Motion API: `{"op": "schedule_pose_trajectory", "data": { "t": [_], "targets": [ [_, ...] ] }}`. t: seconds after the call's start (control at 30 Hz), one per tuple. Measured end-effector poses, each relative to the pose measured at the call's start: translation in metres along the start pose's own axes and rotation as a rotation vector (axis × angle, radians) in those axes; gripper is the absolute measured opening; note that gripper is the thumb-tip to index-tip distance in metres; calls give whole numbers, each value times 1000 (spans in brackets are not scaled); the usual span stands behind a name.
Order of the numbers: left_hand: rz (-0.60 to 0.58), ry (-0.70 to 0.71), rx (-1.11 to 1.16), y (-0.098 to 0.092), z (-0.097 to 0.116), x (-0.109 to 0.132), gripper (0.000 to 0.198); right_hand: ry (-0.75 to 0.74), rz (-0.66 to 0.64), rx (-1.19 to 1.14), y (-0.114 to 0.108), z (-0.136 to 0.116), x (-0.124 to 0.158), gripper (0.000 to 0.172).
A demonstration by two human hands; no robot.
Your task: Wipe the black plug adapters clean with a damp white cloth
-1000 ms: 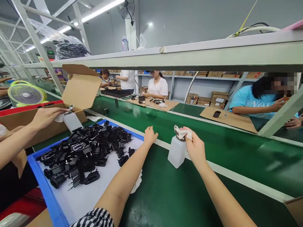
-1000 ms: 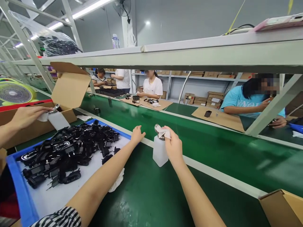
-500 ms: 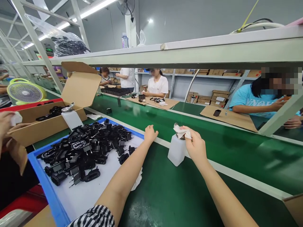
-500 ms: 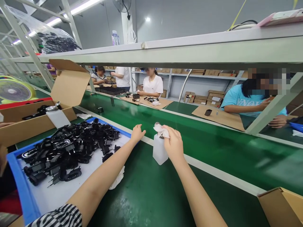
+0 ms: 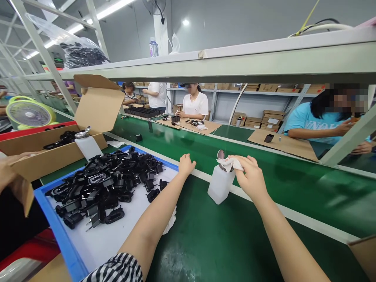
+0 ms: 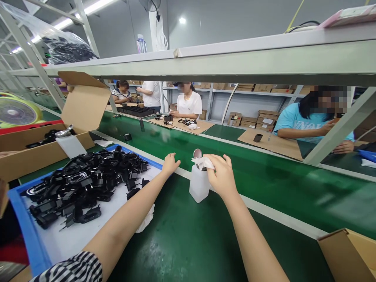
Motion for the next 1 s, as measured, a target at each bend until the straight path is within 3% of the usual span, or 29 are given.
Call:
{"op": "schedule_pose_trajectory", "data": {
  "t": [0.33,0.43,0.57,0.67,0.77,0.9,0.97,1.0],
  "targets": [
    [-7,5,-21,2,0,-1,38,455,-114,-258,-12,15,-2,28],
    [-8,2,-24,2,0,0,38,569,25,-473,-11,21,1,24],
    [-10,7,-26,1,0,0,37,814,277,-924,-2,29,10,20],
    [-16,16,-24,2,1,0,37,960,358,-1151,5,29,14,18],
    [-23,18,-19,2,1,1,37,986,383,-1189,0,27,13,16],
    [-33,21,-17,1,1,4,38,903,322,-1108,-11,18,7,19],
    [-36,21,-18,0,1,5,37,879,149,-1163,1,4,13,22],
    [-37,20,-18,-1,0,5,37,887,-2,-1229,14,-7,21,23]
  ]
}}
Point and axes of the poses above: each hand's wrist, its own x-axis away from the middle knuckle, its own y-axis out of the palm, z = x × y, the point moved 6 cm from there along -x, towards the middle knuckle, and after that the axes turned 13 degrees about -y, right-handed, at the moved point
